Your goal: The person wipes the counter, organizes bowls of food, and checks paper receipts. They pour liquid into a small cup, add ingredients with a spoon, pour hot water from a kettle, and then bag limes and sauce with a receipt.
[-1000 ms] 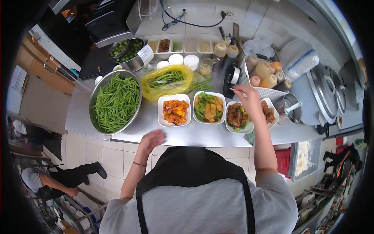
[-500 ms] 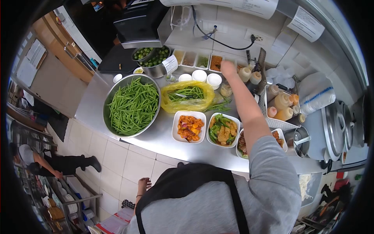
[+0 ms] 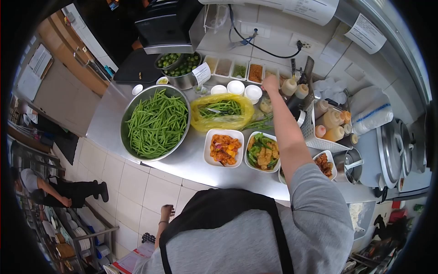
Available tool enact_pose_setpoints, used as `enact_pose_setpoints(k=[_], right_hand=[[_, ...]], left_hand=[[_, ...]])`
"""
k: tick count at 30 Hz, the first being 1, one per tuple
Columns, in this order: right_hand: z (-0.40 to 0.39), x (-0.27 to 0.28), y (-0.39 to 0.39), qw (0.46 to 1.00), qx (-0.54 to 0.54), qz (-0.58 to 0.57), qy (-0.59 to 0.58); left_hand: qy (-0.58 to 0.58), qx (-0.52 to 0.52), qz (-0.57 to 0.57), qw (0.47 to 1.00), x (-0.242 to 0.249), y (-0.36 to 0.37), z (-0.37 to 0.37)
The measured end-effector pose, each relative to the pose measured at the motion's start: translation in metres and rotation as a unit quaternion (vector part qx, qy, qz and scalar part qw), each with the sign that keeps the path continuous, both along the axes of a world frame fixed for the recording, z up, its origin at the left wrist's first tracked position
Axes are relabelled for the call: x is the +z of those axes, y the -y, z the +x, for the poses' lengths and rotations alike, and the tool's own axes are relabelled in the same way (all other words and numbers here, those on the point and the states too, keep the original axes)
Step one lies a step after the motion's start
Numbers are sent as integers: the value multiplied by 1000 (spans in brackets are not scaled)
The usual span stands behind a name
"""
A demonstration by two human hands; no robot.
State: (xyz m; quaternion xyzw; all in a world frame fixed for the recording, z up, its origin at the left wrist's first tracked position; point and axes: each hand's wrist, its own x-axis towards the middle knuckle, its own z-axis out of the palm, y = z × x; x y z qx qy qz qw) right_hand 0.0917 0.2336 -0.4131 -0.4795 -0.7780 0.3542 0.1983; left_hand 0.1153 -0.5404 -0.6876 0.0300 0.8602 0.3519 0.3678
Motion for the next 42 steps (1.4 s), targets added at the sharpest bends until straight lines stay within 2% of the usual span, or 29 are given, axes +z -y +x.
enact_pose_setpoints(k=[1,2,4,7,8,10,11,12,14,15,16,18,19,20,21,23,25,27,28,32,34,36,38,39,41,42], right_hand=[[4,8,3,1000,1,0,2],[9,19,8,1000,-6,-6,1],[18,36,16,999,-20,-19,-32],[25,45,18,995,-39,-58,-64],[24,42,17,996,-40,-58,-63],[23,35,15,982,-79,-98,-144],[23,31,14,982,-79,-99,-142],[24,32,16,977,-89,-109,-162],[28,33,19,971,-98,-123,-182],[32,32,19,958,-82,-136,-238],[35,30,23,943,-67,-150,-291],[53,48,45,940,-24,-155,-303],[62,50,56,938,-1,-151,-312],[72,54,71,934,19,-163,-317],[85,59,87,928,37,-179,-324],[109,67,130,928,59,-203,-308],[127,70,164,933,109,-189,-285],[142,63,196,927,129,-203,-289],[147,65,217,928,130,-197,-288],[156,26,262,936,128,-204,-258],[158,18,271,940,138,-226,-213],[163,26,276,941,143,-213,-221],[170,29,282,942,146,-199,-227],[174,27,284,947,159,-198,-194],[181,21,284,952,172,-196,-162],[185,19,283,957,159,-190,-148]], left_hand=[[16,56,34,998,23,-19,0],[17,57,33,998,39,-37,-3],[109,190,40,975,53,-55,-7],[123,166,13,978,51,-52,-5],[89,84,-6,992,48,-47,-2],[107,86,-39,990,50,-42,5],[124,89,-71,986,51,-39,10],[79,108,-6,991,56,-36,21],[103,115,-35,987,-17,6,18],[115,117,-50,985,-41,19,17],[119,120,-54,984,-46,22,19],[113,89,-46,989,-53,24,14],[131,147,15,980,-45,21,17],[185,165,23,969,-46,18,13],[81,66,-71,992,26,-14,19],[20,-77,-46,996,-26,-1,6],[31,-58,-41,997,9,-29,0],[91,23,-38,995,37,-56,-6],[123,80,-35,989,33,-60,-10],[122,75,-31,989,44,-75,-16],[127,73,-28,989,44,-75,-17],[131,72,-24,988,42,-74,-15],[130,56,-42,989,38,-69,-14],[130,55,-41,989,30,-61,-14],[40,-126,-26,991,6,-39,-13],[47,-134,-35,989,5,-36,-11]])
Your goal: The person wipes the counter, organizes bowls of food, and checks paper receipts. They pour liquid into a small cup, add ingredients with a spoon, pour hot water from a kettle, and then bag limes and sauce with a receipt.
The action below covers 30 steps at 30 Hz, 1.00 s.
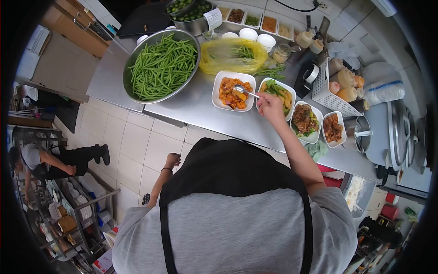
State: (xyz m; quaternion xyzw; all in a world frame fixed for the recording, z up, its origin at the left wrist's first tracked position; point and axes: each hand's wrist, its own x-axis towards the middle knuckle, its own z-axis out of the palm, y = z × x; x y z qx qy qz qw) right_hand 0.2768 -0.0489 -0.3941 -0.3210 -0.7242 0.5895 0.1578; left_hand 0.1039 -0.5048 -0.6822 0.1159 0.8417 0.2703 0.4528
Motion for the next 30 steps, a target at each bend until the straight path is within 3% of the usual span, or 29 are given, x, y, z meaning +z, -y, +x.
enact_pose_setpoints(k=[2,5,7,8,10,11,13,14,15,17,19,21,22,23,24,25,26,27,28,30], right_hand=[[5,-1,-7,1000,-12,7,16],[8,4,-14,995,-60,44,-61],[7,2,-15,952,-20,289,-102],[7,-4,-17,952,-20,289,-103],[4,-15,-19,834,41,549,-41],[3,-18,-24,833,41,550,-43],[-4,1,-29,922,-18,383,-47],[-9,13,-33,972,-53,226,-48],[-15,17,-43,969,-55,234,-55],[-33,17,-71,987,-106,105,-65],[-56,9,-105,982,-131,105,-88],[-84,3,-147,911,-152,380,-51],[-97,16,-158,854,-151,497,-1],[-115,24,-165,848,-173,493,90],[-132,23,-180,831,-167,517,121],[-151,18,-196,812,-160,540,152],[-165,18,-208,809,-164,548,137],[-177,17,-218,810,-94,541,204],[-188,17,-225,803,-23,530,272],[-200,15,-226,788,1,547,282]], left_hand=[[15,19,-3,1000,-1,6,2],[32,68,-36,996,21,-3,8],[31,98,-66,993,17,-1,5],[22,73,-48,996,15,1,3],[11,47,-30,998,24,-3,3],[9,75,-31,997,28,-8,2],[2,102,-25,994,31,-18,-1],[29,151,-15,988,35,-21,1],[56,199,-4,978,35,-22,4],[-20,72,57,996,24,-8,8],[-27,43,24,998,18,-1,13],[-79,-17,52,995,-29,28,16],[-219,-135,-29,966,-28,34,20],[-80,42,-34,995,-48,39,25],[-50,26,-57,997,-53,45,29],[-324,-239,-37,915,-26,35,35],[-321,-314,-67,891,-15,39,42],[-303,-296,-68,903,-29,58,47],[-328,-259,-48,907,-12,53,56],[-269,-281,-146,909,-22,64,66]])
